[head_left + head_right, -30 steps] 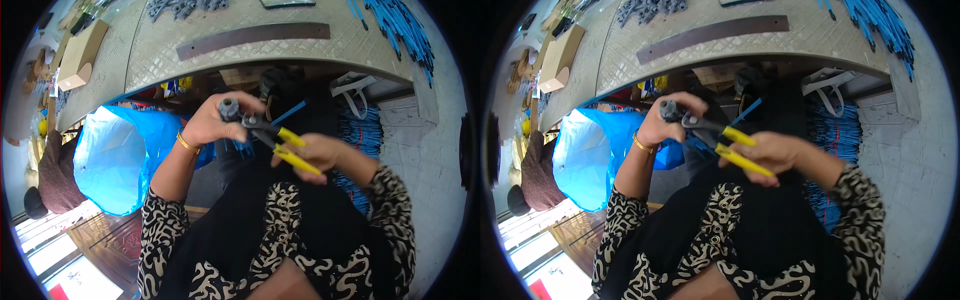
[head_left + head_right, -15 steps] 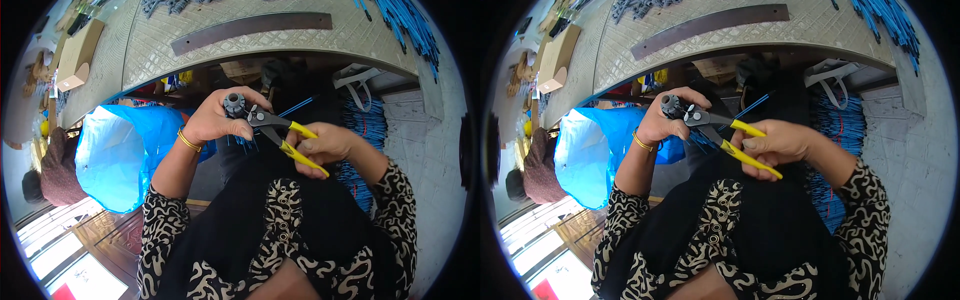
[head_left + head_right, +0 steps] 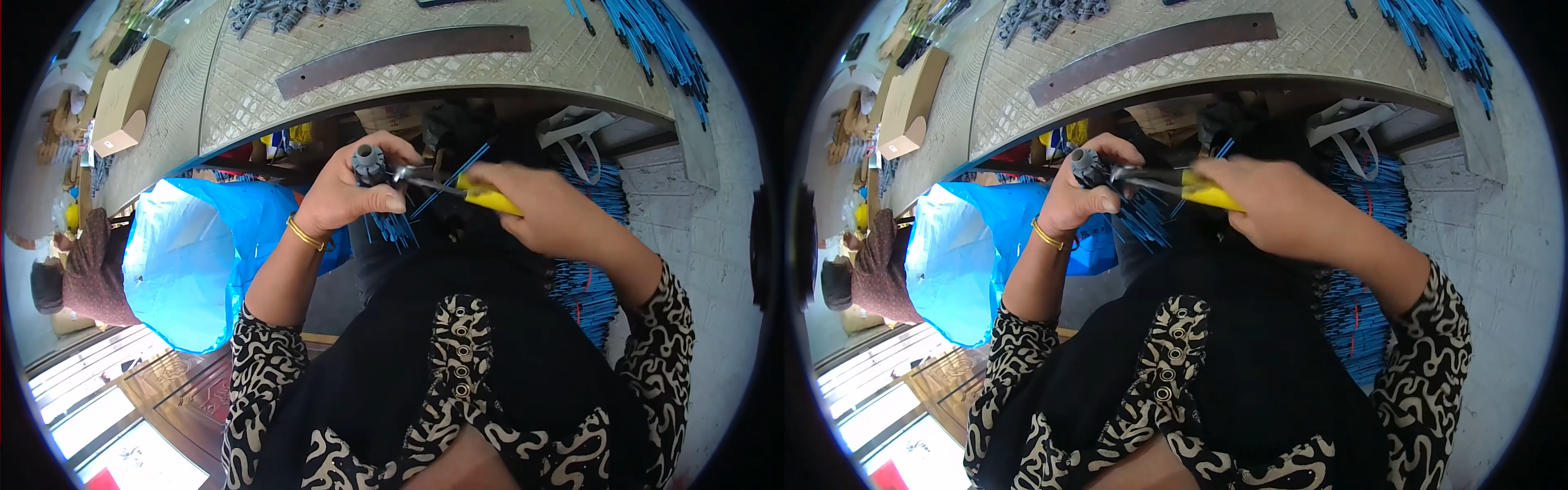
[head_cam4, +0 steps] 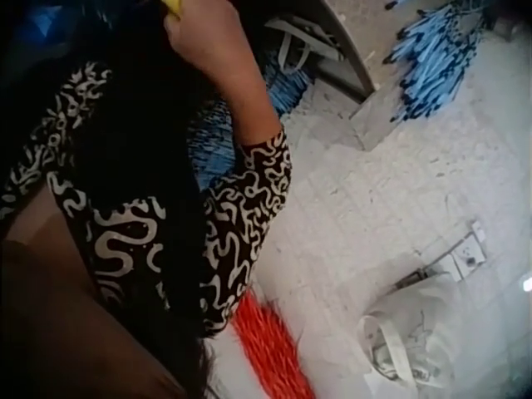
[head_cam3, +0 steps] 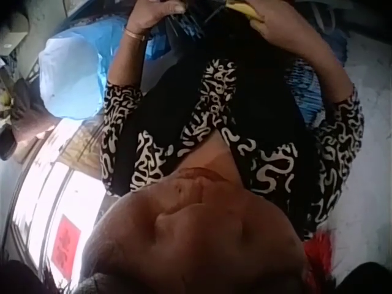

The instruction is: The person assembles and organizes sets of blue electrical wires with connectors on a workbench. This is done using pliers and wire cutters to manipulate the wires and connectors.

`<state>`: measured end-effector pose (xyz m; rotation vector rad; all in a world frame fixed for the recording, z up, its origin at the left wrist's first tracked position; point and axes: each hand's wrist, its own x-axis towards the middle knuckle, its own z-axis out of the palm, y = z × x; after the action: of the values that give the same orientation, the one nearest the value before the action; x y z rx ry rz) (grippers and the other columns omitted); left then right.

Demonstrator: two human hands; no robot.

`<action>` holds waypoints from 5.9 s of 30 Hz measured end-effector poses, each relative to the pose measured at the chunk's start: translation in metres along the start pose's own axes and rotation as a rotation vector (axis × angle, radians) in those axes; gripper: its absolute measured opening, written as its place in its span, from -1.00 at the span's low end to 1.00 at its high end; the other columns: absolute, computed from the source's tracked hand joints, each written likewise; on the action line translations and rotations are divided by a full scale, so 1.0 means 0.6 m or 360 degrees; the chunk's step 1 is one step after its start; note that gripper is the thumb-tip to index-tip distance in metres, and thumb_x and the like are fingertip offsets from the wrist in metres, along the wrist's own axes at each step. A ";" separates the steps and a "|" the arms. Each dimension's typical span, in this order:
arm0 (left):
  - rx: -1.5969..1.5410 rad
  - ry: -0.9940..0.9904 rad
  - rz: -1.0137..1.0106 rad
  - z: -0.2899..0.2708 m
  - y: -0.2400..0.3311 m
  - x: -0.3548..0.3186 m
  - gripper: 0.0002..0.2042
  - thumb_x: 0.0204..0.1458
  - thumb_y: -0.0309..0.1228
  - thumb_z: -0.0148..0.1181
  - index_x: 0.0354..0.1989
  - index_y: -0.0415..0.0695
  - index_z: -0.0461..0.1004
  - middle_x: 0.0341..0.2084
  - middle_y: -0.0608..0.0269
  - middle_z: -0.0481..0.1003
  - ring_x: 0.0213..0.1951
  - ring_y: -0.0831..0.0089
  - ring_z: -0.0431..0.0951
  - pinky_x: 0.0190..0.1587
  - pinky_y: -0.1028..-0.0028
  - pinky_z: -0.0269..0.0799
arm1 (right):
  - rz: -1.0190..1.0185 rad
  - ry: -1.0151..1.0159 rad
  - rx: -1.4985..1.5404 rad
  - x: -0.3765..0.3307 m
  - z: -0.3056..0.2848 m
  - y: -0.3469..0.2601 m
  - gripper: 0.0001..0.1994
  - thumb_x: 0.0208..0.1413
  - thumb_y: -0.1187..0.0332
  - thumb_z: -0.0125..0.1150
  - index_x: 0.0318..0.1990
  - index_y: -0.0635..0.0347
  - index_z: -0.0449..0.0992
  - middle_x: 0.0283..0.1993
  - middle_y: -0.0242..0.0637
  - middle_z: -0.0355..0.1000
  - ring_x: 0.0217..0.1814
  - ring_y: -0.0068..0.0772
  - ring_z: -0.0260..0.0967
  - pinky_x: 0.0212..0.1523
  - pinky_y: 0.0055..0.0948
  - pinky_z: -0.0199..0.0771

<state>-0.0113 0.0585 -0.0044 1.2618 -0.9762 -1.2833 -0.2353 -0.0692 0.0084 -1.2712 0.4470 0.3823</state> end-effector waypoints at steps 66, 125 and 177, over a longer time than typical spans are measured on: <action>0.0115 -0.0286 -0.0018 0.003 0.009 0.005 -0.66 -0.35 -0.43 0.38 -0.33 -0.23 0.48 -0.40 0.23 0.45 -0.32 0.48 0.42 -0.21 0.54 0.31 | 0.0083 0.0079 -0.0396 -0.011 0.020 -0.017 -0.64 0.12 0.07 0.02 -0.22 0.23 0.37 -0.47 -0.39 0.34 -0.50 -0.60 0.32 -0.46 -0.59 0.38; -0.1904 0.0708 0.0448 -0.132 0.004 -0.044 -0.58 -0.11 -0.27 0.08 -0.16 -0.38 0.29 -0.56 0.24 0.35 -0.41 0.33 0.39 -0.19 0.29 0.37 | -0.2009 0.0670 -0.2194 0.080 0.008 -0.056 -0.28 -0.13 0.25 0.26 0.19 0.24 0.06 0.19 -0.02 0.13 0.21 -0.02 0.10 0.20 -0.24 0.09; -0.0564 -0.0022 -0.0309 -0.001 0.011 -0.121 -0.87 0.00 -0.37 0.14 -0.47 -0.17 0.48 -0.58 0.49 0.43 -0.54 0.75 0.37 -0.46 0.72 0.28 | -0.0574 -0.0293 -0.0095 0.204 0.064 0.100 -0.55 -0.09 0.36 0.25 -0.02 0.20 0.27 -0.04 -0.26 0.30 -0.02 -0.41 0.30 -0.05 -0.38 0.36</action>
<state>-0.0168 0.1293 0.0120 1.0890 -0.6102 -1.5398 -0.1570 -0.0133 -0.0957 -1.3306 0.0461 0.2049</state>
